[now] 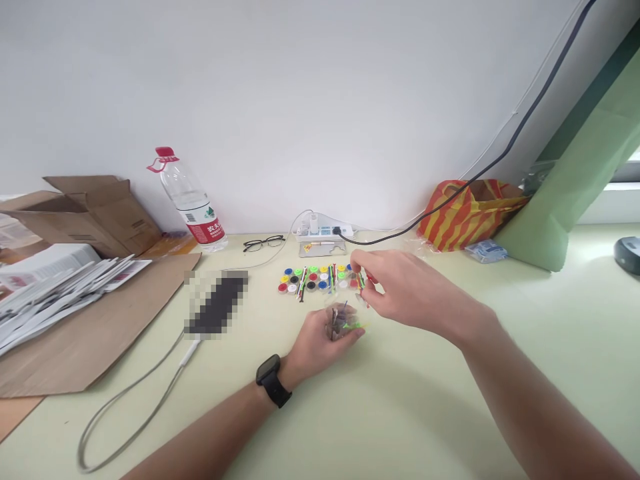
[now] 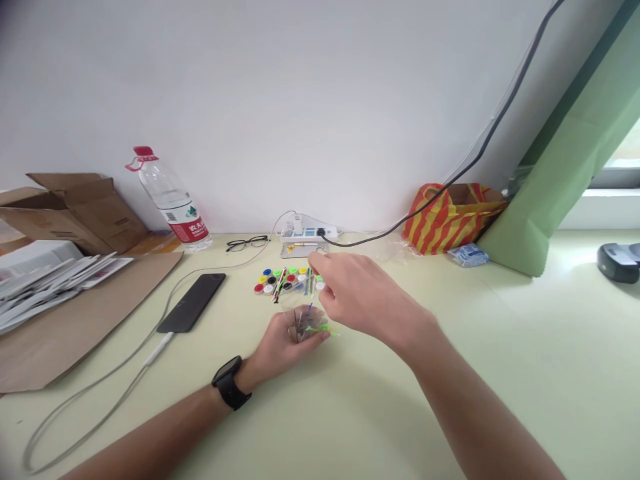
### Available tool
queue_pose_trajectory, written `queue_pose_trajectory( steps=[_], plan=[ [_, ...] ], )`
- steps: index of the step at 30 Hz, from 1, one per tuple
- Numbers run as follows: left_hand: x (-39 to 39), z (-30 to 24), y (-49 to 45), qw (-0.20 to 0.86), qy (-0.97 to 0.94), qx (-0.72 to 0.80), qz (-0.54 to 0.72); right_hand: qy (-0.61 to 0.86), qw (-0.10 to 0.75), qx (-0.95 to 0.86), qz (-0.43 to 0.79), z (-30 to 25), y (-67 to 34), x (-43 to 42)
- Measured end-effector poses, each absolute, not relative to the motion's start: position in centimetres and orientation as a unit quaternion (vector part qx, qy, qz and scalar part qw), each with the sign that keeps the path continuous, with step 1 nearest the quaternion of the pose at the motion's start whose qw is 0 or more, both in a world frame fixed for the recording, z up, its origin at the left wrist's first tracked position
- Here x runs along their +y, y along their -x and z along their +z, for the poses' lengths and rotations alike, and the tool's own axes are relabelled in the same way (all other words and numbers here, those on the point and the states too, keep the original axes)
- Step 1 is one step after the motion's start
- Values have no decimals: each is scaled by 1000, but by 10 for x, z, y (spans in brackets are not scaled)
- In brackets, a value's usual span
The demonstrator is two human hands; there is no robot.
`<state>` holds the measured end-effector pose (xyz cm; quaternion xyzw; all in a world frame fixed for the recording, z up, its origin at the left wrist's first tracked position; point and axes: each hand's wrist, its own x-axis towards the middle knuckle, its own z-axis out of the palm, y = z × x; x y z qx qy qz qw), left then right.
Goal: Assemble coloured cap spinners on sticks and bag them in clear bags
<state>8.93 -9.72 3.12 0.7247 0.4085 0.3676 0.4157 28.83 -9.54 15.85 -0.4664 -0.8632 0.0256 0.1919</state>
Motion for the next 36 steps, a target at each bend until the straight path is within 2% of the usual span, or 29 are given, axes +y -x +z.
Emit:
queue_pose_trajectory(
  steps=[8,15,19,22,26,33,36],
  plan=[
    [-96,27,-90,468,-713,382,356,474,201,-857,-7,162,-286,-98],
    [-95,28,-88,472,-699,357,402,463,291,-837,0,174,-293,-98],
    [-92,26,-88,538,-681,336,365,460,346,-818,16,178,-300,-99],
    [-92,26,-88,549,-672,324,377,452,367,-812,26,179,-303,-98],
    [-93,28,-88,546,-654,318,416,444,385,-808,38,178,-305,-95],
    [-92,30,-89,551,-657,323,401,431,396,-807,74,177,-308,-92],
    [-88,31,-88,596,-637,328,361,421,408,-802,114,175,-309,-82]
  ],
)
